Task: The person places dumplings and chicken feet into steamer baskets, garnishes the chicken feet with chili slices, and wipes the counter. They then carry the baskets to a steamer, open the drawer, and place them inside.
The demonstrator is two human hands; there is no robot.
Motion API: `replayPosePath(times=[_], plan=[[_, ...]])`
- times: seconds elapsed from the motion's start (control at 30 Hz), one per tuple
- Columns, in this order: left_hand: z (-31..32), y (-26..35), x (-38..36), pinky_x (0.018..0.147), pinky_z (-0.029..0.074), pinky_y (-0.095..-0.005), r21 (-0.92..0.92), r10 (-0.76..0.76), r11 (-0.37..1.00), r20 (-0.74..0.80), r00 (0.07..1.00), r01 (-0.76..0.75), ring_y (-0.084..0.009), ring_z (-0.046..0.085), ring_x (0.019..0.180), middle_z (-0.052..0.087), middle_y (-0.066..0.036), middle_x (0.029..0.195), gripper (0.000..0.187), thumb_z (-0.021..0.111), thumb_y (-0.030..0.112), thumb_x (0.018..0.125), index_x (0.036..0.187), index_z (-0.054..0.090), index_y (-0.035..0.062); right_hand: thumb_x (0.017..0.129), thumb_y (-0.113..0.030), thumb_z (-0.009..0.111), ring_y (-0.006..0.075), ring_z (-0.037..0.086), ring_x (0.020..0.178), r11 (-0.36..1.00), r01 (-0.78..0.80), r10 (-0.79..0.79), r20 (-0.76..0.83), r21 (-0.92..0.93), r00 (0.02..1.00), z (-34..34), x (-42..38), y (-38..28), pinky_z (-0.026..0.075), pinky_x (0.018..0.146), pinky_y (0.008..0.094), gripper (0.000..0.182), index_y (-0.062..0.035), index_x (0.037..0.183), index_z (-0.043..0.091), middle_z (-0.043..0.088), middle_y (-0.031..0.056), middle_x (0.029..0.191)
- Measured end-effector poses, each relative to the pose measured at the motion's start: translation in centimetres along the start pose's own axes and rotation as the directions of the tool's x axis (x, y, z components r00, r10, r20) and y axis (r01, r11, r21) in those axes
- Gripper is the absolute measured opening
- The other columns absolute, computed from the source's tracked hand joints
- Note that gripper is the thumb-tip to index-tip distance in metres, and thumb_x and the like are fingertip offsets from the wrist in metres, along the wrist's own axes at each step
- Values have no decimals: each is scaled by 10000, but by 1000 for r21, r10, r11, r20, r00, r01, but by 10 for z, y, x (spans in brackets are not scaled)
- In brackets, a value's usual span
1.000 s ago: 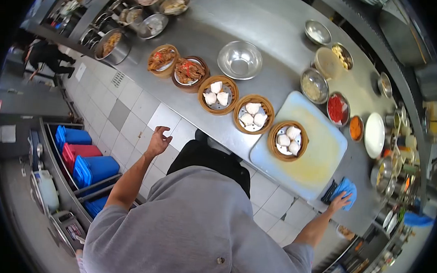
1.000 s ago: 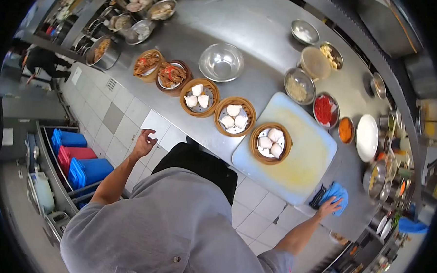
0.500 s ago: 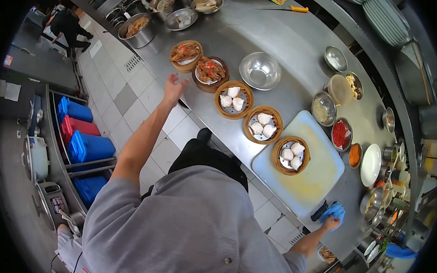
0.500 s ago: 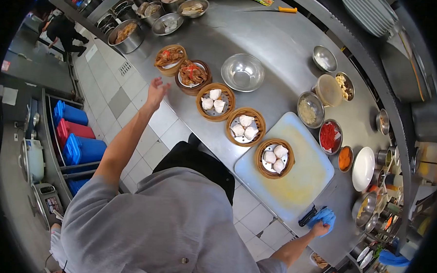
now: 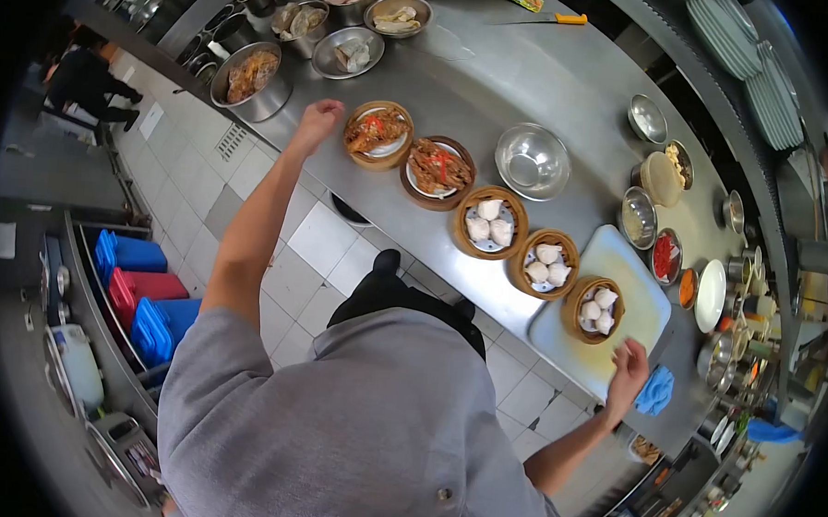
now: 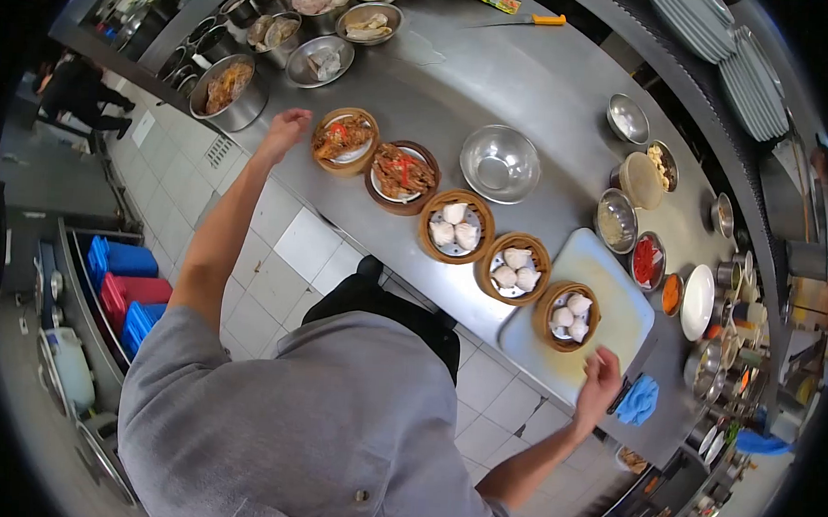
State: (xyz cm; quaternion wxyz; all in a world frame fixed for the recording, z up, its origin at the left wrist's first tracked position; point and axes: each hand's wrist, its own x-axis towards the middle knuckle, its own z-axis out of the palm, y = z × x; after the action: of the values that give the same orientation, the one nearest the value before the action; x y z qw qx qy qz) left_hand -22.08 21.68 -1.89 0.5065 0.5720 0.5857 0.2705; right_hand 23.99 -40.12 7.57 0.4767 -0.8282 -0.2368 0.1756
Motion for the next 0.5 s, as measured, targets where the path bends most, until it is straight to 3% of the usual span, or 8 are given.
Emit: replayPosePath(times=[0.03, 0.1, 0.13, 0.2, 0.27, 0.33, 0.43, 0.5], plan=[[-2, 6, 12, 769, 510, -294, 42, -42, 998, 97, 994, 39, -98, 603, 915, 672, 1, 1018, 256, 661, 219, 962, 1178, 673, 82, 967, -91, 675, 104, 640, 881, 997, -16, 25, 128, -72, 992, 34, 0, -25, 514, 766, 251, 235, -14, 1188, 657, 693, 32, 989], [-3, 11, 33, 726, 514, -294, 71, -40, 997, 249, 968, 23, -98, 606, 880, 672, 7, 1001, 249, 670, 214, 962, 1175, 676, 86, 949, -87, 701, 105, 648, 857, 999, -20, 27, 257, -30, 966, 111, -7, -64, 517, 782, 255, 245, -23, 1183, 669, 703, 35, 987], [0, 12, 41, 705, 516, -294, 87, -44, 996, 330, 943, 16, -98, 607, 863, 672, 10, 992, 245, 675, 211, 962, 1174, 677, 88, 946, -92, 700, 106, 656, 852, 999, 44, -47, 293, 19, 955, 147, -14, -72, 529, 787, 260, 241, -18, 1174, 675, 711, 47, 1001], [0, 7, 54, 657, 516, -295, 103, -3, 994, 432, 902, -46, -119, 617, 795, 685, -1, 919, 220, 681, 179, 945, 1134, 692, 67, 926, -119, 726, 150, 696, 864, 984, 98, -20, 448, -150, 894, 204, -30, -110, 554, 759, 286, 279, 6, 1169, 666, 720, 109, 1009], [-2, 6, 62, 640, 521, -295, 135, 78, 979, 454, 887, -155, -127, 624, 752, 694, -9, 876, 195, 682, 152, 939, 1102, 701, 46, 921, -147, 741, 175, 708, 858, 997, 55, -10, 568, -61, 823, 251, -44, -108, 566, 721, 296, 300, 7, 1168, 666, 717, 130, 1021], [-2, 5, 61, 655, 532, -294, 186, 208, 935, 404, 891, -303, -123, 627, 733, 699, -16, 864, 170, 678, 130, 945, 1076, 705, 26, 924, -198, 752, 196, 711, 863, 999, 38, -13, 517, -39, 856, 285, -55, -99, 572, 697, 306, 336, 22, 1162, 665, 717, 145, 1013], [6, 11, 48, 683, 533, -274, 94, 502, 846, 193, 843, -525, -94, 622, 741, 701, -16, 864, 147, 667, 128, 955, 1034, 711, 11, 924, -237, 747, 179, 698, 805, 986, -156, 132, 298, 58, 945, 321, -64, -64, 570, 662, 301, 422, 74, 1184, 631, 706, 136, 972], [10, 29, 22, 683, 521, -260, -5, 515, 849, 233, 825, -528, -82, 612, 743, 702, -11, 864, 131, 670, 109, 949, 1029, 711, 14, 925, -232, 742, 163, 688, 762, 937, -320, 293, 184, 137, 938, 326, -70, -59, 563, 629, 290, 422, 74, 1182, 608, 695, 131, 952]])
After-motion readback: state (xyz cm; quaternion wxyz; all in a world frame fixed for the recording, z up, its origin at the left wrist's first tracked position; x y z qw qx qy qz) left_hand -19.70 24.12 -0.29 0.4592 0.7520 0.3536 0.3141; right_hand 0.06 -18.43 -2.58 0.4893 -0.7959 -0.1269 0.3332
